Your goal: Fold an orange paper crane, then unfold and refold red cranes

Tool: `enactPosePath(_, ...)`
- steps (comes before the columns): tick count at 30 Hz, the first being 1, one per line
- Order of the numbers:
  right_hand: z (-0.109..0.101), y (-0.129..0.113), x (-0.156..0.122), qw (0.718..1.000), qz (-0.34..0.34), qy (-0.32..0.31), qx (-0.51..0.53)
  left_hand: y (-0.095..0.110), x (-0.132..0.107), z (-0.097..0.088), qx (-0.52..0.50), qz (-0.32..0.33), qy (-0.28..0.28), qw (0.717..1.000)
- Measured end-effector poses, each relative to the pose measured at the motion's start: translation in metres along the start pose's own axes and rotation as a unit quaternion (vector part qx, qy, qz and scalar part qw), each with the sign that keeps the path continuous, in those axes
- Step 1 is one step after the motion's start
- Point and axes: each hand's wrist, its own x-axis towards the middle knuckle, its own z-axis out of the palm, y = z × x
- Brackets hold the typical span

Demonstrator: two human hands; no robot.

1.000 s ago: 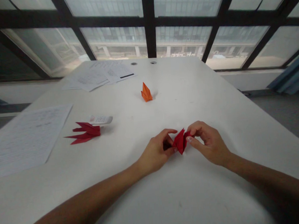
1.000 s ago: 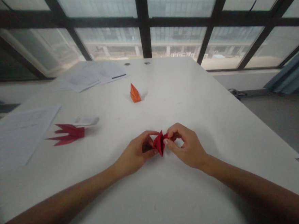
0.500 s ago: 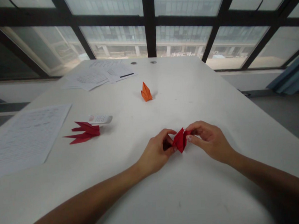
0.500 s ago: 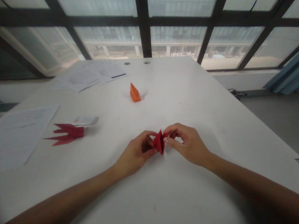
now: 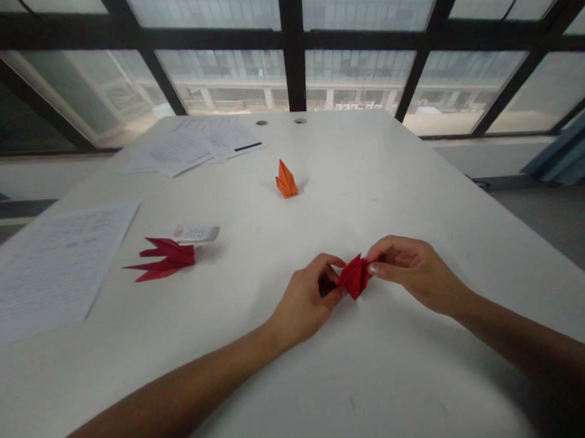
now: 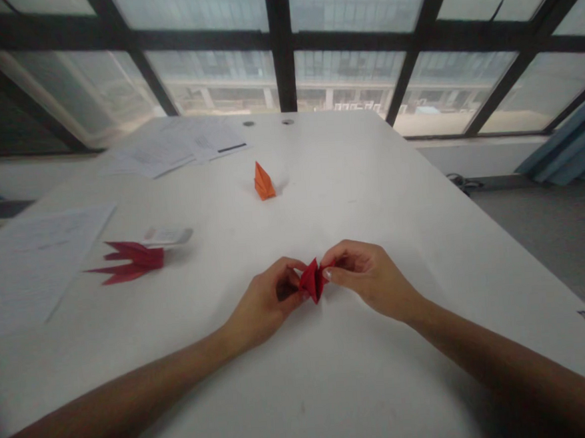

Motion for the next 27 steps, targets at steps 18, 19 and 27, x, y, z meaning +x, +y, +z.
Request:
enactPosePath(18,0.000,-0.009,-0.006,0.966,-0.069,0.035,-0.246,0.001,-0.001,0.000,0.009,0.002,0.020,1.000)
enactPosePath(19,-0.001,-0.009,-0.005,0.968,-0.064,0.029,-0.242,0.000,-0.001,0.000,0.011,0.002,0.019,1.000)
enactPosePath(27,-0.011,-0.024,0.000,0.986,0.014,-0.055,-0.159,0.000,-0.001,0.000,0.014,0.009,0.022,1.000)
